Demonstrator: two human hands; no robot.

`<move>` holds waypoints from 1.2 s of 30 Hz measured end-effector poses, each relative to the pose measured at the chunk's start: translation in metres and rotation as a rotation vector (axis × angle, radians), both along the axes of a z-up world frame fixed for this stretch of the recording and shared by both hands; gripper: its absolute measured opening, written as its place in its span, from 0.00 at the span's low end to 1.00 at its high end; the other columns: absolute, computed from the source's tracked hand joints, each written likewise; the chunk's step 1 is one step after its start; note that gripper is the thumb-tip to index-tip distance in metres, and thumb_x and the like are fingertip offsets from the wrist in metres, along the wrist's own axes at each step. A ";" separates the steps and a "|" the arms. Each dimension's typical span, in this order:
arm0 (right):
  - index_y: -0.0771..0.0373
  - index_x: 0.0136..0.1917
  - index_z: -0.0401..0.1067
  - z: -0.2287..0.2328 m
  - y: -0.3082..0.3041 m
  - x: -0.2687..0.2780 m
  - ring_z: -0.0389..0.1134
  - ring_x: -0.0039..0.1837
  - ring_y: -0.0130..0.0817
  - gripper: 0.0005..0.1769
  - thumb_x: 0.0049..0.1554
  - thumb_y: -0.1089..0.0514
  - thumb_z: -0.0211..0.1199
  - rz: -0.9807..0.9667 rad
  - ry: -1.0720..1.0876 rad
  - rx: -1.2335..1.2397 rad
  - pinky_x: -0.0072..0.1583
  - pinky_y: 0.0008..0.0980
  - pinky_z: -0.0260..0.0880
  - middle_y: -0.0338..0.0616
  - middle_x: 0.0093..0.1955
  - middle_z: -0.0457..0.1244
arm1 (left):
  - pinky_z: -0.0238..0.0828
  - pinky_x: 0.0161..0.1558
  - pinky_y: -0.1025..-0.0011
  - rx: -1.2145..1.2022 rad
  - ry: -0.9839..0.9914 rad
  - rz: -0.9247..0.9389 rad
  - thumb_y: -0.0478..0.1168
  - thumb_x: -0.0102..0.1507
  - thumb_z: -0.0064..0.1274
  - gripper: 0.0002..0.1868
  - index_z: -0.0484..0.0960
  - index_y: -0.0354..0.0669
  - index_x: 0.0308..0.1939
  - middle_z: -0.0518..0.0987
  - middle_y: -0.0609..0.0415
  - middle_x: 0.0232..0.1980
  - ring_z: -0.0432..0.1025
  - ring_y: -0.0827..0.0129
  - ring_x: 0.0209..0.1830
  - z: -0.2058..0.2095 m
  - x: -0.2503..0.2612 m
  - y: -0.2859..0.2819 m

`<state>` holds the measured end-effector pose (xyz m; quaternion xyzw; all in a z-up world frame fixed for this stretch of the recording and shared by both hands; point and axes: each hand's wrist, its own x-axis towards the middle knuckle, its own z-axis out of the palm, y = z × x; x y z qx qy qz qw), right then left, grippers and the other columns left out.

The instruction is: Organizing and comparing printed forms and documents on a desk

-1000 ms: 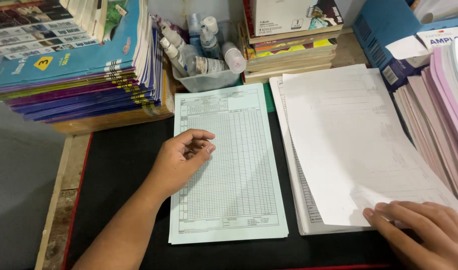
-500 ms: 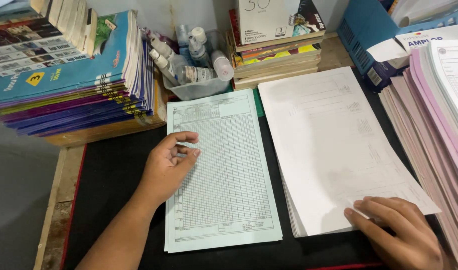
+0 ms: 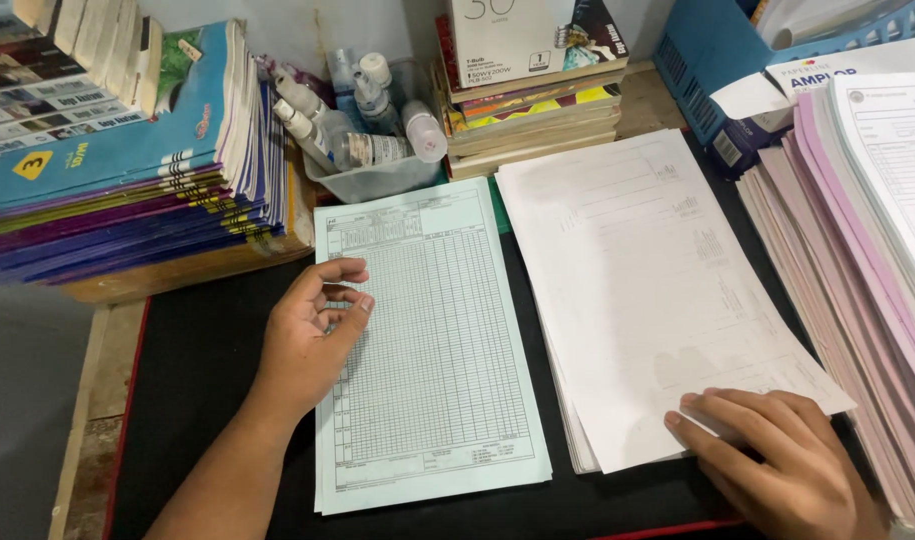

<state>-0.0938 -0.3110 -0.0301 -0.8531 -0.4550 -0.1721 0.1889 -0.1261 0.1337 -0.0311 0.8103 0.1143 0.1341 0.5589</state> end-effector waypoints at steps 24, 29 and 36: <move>0.50 0.55 0.79 0.006 0.014 -0.007 0.73 0.54 0.33 0.13 0.60 0.52 0.58 -0.081 -0.016 0.061 0.55 0.42 0.61 0.37 0.53 0.70 | 0.74 0.46 0.77 0.024 0.059 -0.022 0.36 0.65 0.57 0.16 0.80 0.45 0.58 0.81 0.55 0.47 0.75 0.75 0.47 0.007 0.000 -0.006; 0.51 0.54 0.77 -0.001 0.012 0.004 0.72 0.54 0.31 0.11 0.56 0.57 0.66 -0.015 -0.090 0.005 0.53 0.41 0.61 0.35 0.53 0.70 | 0.73 0.45 0.78 0.030 0.041 -0.021 0.36 0.64 0.57 0.16 0.80 0.45 0.57 0.82 0.56 0.46 0.75 0.76 0.46 0.004 0.000 -0.004; 0.51 0.55 0.77 -0.004 0.000 -0.002 0.73 0.58 0.35 0.26 0.49 0.36 0.70 -0.008 -0.004 0.011 0.57 0.41 0.64 0.36 0.56 0.71 | 0.73 0.45 0.79 0.061 0.037 -0.024 0.37 0.64 0.57 0.16 0.81 0.45 0.56 0.82 0.57 0.46 0.76 0.77 0.46 0.005 -0.001 -0.006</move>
